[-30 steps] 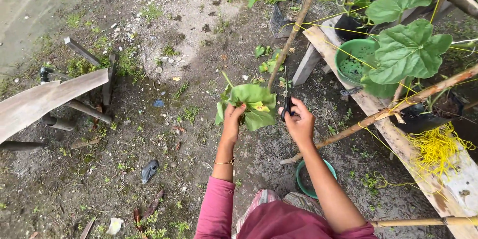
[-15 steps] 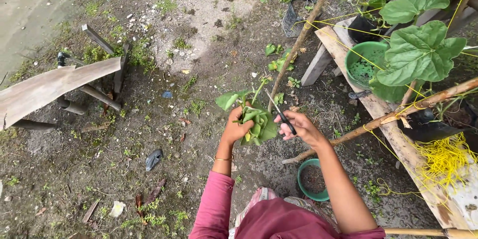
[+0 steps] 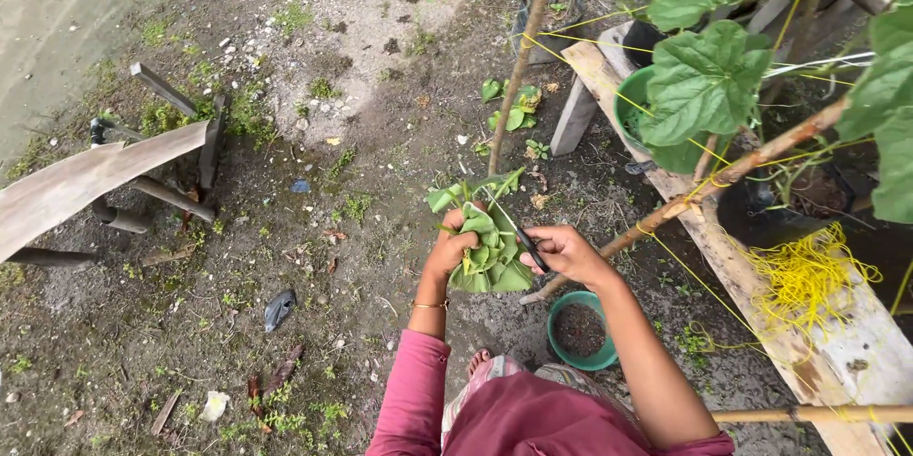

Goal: Pruning leaves and tying vines of cucumber plants in a garden.

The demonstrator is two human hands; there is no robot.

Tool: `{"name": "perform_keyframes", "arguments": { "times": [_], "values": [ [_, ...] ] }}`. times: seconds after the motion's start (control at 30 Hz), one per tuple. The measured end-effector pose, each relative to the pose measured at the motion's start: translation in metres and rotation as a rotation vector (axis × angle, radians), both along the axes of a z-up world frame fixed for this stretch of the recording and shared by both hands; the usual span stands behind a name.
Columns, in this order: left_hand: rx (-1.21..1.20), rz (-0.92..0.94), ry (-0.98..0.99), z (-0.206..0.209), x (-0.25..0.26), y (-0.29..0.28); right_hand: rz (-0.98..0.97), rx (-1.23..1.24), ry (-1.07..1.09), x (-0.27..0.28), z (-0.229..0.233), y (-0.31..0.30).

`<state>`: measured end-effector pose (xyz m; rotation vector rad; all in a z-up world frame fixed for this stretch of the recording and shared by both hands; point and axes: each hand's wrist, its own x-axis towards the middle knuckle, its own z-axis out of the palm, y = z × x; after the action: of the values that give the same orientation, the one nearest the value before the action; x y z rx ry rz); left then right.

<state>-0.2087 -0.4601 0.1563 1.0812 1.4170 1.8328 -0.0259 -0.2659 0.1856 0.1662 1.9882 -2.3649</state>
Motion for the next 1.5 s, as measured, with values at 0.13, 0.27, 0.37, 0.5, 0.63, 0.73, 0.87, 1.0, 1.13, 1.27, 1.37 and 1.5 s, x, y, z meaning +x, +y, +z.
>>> {"name": "perform_keyframes", "arguments": {
  "times": [0.13, 0.27, 0.37, 0.5, 0.63, 0.73, 0.87, 1.0, 1.13, 1.27, 1.37, 1.5],
  "values": [
    [0.017, -0.015, 0.030, -0.015, 0.017, 0.032, -0.045, -0.027, -0.013, 0.027, -0.022, 0.025],
    [0.039, 0.021, -0.166, 0.013, 0.053, 0.065, -0.118, -0.067, 0.003, 0.057, -0.015, 0.042],
    [0.006, 0.121, -0.435, 0.035, 0.076, 0.090, -0.179, -0.076, 0.039, 0.079, -0.013, 0.057],
    [-0.150, 0.349, -0.467, -0.007, 0.063, 0.113, -0.165, -0.043, 0.149, 0.106, -0.023, 0.081],
    [-0.343, 0.563, -0.432, 0.002, 0.066, 0.120, -0.178, -0.053, 0.163, 0.130, -0.023, 0.095],
    [-0.594, 0.659, -0.759, 0.027, 0.074, 0.124, -0.200, -0.048, 0.151, 0.144, -0.019, 0.101],
    [-0.392, 0.628, -0.792, 0.007, 0.067, 0.136, -0.230, 0.002, 0.133, 0.164, -0.008, 0.111],
    [-0.209, 0.515, -0.666, 0.059, 0.095, 0.174, -0.277, 0.005, 0.224, 0.183, 0.012, 0.128],
    [0.143, 0.677, -0.231, 0.130, 0.139, 0.228, -0.318, -0.066, 0.469, 0.193, 0.065, 0.148],
    [0.444, 0.458, 0.188, 0.216, 0.205, 0.267, -0.458, -0.074, 0.649, 0.193, 0.116, 0.163],
    [0.458, 0.299, 0.369, 0.257, 0.239, 0.285, -0.571, -0.076, 0.687, 0.196, 0.135, 0.169],
    [0.315, 0.220, 0.642, 0.291, 0.256, 0.304, -0.654, -0.091, 0.688, 0.206, 0.139, 0.175]
  ]
}}
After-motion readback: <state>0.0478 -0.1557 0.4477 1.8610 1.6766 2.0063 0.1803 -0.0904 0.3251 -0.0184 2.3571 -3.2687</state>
